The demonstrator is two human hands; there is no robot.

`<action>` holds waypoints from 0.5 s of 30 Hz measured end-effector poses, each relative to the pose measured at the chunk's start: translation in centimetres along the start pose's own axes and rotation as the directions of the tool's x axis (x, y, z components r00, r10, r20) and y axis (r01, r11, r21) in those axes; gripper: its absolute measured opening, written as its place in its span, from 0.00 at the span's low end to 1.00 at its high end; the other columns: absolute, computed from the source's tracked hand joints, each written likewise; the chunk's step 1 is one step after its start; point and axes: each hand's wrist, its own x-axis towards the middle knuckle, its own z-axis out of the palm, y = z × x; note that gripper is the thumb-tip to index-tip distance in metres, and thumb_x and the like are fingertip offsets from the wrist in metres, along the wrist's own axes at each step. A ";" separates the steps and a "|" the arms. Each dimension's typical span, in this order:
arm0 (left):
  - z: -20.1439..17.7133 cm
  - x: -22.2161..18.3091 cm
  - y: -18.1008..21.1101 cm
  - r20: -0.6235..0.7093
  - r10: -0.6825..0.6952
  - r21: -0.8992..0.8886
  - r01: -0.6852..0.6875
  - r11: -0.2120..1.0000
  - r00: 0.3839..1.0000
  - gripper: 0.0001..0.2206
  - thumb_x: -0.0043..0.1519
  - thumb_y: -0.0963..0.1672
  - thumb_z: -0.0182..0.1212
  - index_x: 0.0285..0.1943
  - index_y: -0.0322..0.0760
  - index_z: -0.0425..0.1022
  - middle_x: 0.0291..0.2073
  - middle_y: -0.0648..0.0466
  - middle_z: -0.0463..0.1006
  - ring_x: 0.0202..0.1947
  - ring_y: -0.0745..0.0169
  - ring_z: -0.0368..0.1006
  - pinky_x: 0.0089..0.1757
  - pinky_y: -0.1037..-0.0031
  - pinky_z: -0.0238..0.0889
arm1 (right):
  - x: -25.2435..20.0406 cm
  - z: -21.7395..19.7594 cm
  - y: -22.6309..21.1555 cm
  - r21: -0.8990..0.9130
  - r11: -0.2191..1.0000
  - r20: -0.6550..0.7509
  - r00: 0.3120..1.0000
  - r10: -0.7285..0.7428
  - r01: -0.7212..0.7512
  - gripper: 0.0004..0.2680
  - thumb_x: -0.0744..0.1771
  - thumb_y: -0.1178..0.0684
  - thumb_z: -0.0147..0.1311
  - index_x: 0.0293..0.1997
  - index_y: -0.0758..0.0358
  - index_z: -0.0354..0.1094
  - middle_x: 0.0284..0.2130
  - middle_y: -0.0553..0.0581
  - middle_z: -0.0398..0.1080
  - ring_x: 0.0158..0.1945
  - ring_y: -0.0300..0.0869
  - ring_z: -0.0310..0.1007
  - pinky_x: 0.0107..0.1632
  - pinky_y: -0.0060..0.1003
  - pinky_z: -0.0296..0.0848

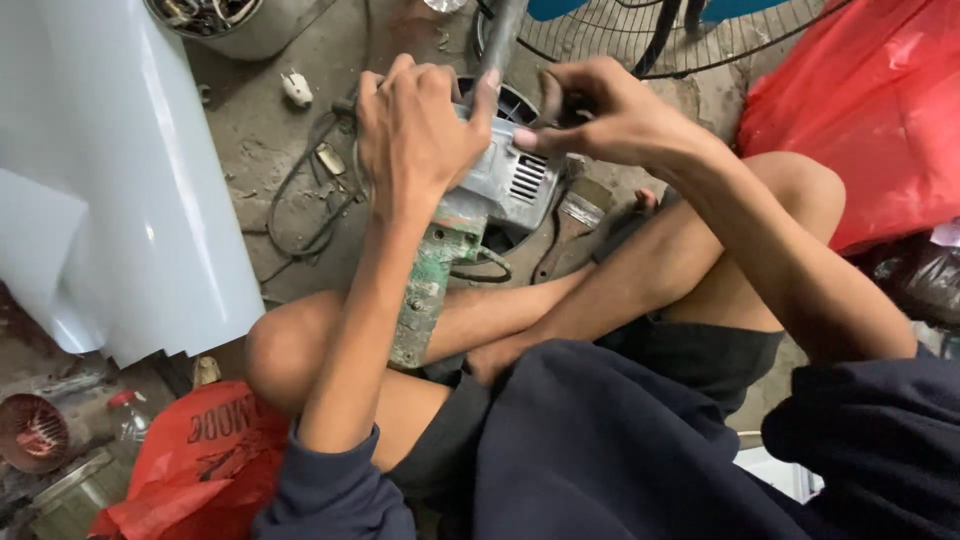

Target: Repairing a power tool motor by inspecting and manipulating its internal components while sitting on the floor.

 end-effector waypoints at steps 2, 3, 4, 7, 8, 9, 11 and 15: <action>0.2 0.1 0.0 -0.008 0.011 -0.014 -0.011 1.000 1.000 0.27 0.75 0.57 0.61 0.35 0.33 0.87 0.31 0.42 0.85 0.33 0.48 0.75 0.52 0.51 0.66 | 0.7 0.3 -0.3 0.040 0.999 -0.039 0.999 -0.014 0.015 0.12 0.73 0.54 0.75 0.38 0.58 0.70 0.31 0.47 0.72 0.32 0.33 0.70 0.36 0.28 0.70; 0.3 0.1 -0.2 -0.024 0.015 -0.031 -0.016 0.999 1.000 0.25 0.75 0.56 0.63 0.33 0.34 0.87 0.31 0.44 0.86 0.33 0.51 0.74 0.52 0.53 0.64 | 1.2 0.5 -0.5 0.070 0.997 -0.074 0.997 -0.028 0.033 0.11 0.74 0.56 0.73 0.40 0.59 0.70 0.34 0.49 0.76 0.35 0.33 0.76 0.36 0.27 0.76; 0.3 0.0 -0.3 -0.022 0.013 -0.029 -0.013 0.999 1.000 0.25 0.75 0.56 0.63 0.33 0.34 0.87 0.31 0.44 0.86 0.33 0.51 0.74 0.52 0.53 0.64 | 0.4 0.3 -0.5 0.073 0.997 -0.071 0.997 -0.028 0.033 0.11 0.74 0.56 0.73 0.40 0.59 0.70 0.34 0.49 0.76 0.35 0.33 0.76 0.36 0.27 0.76; 0.6 -0.2 0.0 -0.044 -0.006 -0.032 0.004 0.999 0.999 0.30 0.76 0.59 0.57 0.40 0.31 0.90 0.33 0.39 0.87 0.41 0.40 0.81 0.57 0.45 0.65 | -2.3 -0.8 -0.4 0.145 0.985 -0.211 0.976 -0.061 0.092 0.09 0.78 0.57 0.67 0.48 0.58 0.66 0.47 0.53 0.75 0.51 0.39 0.84 0.53 0.30 0.89; 0.6 -0.4 0.1 -0.081 -0.030 -0.022 0.029 0.999 0.996 0.28 0.74 0.59 0.60 0.38 0.32 0.90 0.33 0.38 0.86 0.39 0.40 0.78 0.53 0.46 0.67 | -3.5 -1.0 -0.3 0.140 0.986 -0.255 0.966 -0.050 0.088 0.09 0.78 0.57 0.68 0.51 0.59 0.67 0.46 0.51 0.74 0.49 0.37 0.80 0.52 0.29 0.84; 0.6 -0.3 0.3 -0.119 -0.048 -0.013 0.046 0.999 0.992 0.27 0.72 0.59 0.63 0.37 0.33 0.90 0.34 0.38 0.86 0.36 0.39 0.76 0.48 0.47 0.69 | -4.8 -1.3 -0.1 0.136 0.987 -0.305 0.952 -0.041 0.086 0.08 0.79 0.58 0.69 0.54 0.59 0.68 0.45 0.50 0.74 0.46 0.34 0.75 0.52 0.27 0.79; 0.3 -0.3 0.5 -0.115 -0.065 -0.020 0.063 0.998 0.991 0.27 0.72 0.59 0.64 0.38 0.33 0.90 0.35 0.38 0.85 0.35 0.38 0.76 0.47 0.47 0.71 | -6.6 -1.0 0.1 0.159 0.983 -0.289 0.956 -0.039 0.089 0.07 0.78 0.58 0.68 0.58 0.59 0.69 0.47 0.50 0.74 0.47 0.33 0.75 0.54 0.27 0.79; 1.1 -0.1 0.2 -0.131 -0.048 -0.006 0.047 0.999 0.990 0.27 0.72 0.58 0.65 0.34 0.33 0.88 0.34 0.38 0.85 0.35 0.40 0.74 0.48 0.48 0.70 | -9.6 1.0 -0.6 0.241 0.969 -0.270 0.963 0.022 0.045 0.05 0.76 0.59 0.66 0.56 0.64 0.74 0.41 0.50 0.75 0.35 0.32 0.73 0.40 0.24 0.78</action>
